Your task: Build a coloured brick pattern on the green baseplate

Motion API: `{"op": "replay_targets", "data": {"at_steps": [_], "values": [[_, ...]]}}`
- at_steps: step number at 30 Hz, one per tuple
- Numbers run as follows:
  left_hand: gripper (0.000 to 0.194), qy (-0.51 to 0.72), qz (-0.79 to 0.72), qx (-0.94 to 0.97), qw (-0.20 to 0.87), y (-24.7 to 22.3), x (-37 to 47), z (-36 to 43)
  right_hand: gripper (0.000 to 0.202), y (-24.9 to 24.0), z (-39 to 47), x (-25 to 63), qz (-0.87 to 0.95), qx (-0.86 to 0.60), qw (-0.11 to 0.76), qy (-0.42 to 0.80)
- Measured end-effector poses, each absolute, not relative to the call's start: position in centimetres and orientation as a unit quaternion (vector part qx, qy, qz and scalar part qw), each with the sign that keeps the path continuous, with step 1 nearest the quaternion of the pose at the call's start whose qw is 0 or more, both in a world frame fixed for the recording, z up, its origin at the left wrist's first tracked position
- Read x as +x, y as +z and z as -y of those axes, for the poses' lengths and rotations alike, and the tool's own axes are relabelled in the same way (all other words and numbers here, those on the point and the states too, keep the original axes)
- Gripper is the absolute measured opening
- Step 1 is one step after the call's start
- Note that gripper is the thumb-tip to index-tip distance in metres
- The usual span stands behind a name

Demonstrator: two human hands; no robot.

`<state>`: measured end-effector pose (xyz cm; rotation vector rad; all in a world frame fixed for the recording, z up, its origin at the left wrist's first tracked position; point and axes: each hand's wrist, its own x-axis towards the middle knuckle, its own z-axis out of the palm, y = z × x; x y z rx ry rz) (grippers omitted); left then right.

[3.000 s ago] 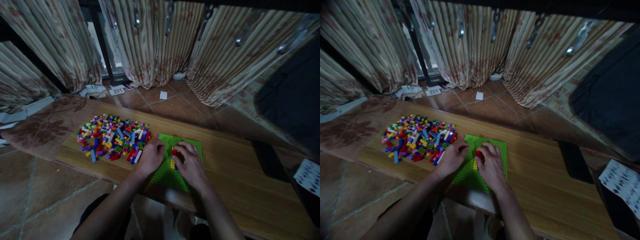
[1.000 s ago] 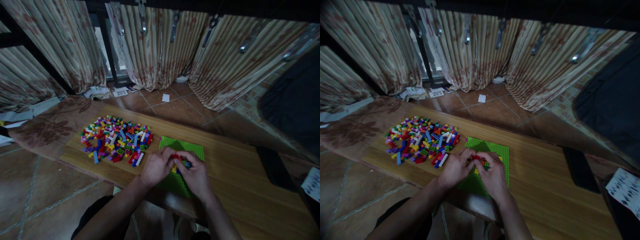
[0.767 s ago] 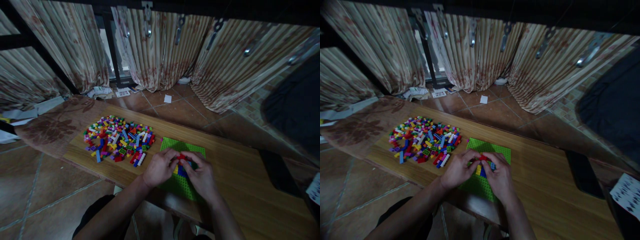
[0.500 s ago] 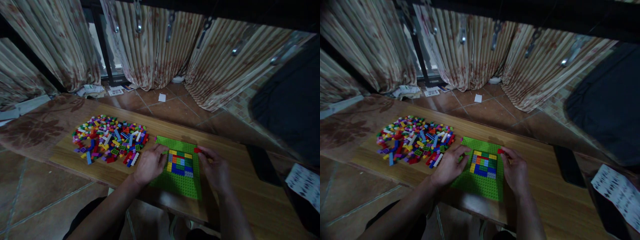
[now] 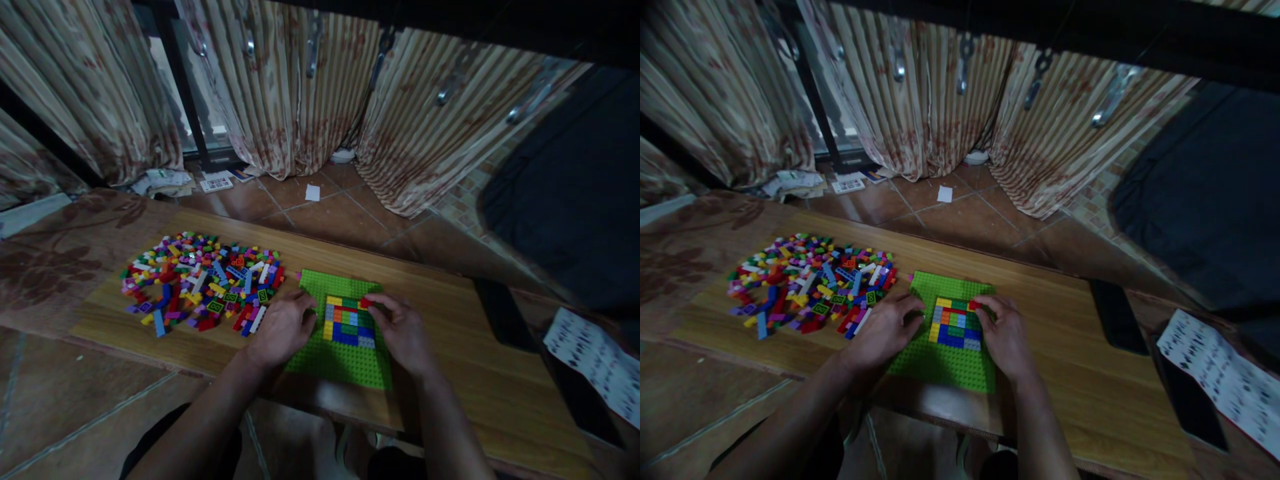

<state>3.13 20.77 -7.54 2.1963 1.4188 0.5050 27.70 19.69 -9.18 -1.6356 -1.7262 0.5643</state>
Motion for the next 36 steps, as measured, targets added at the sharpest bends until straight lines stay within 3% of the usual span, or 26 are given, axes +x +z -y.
{"op": "replay_targets", "data": {"at_steps": [36], "values": [[0.014, 0.16, -0.504, 0.814, 0.242, -7.4, 3.2, -20.7, 0.021, -10.0, -19.9, 29.5, 0.658, -0.616, 0.356, 0.247]]}}
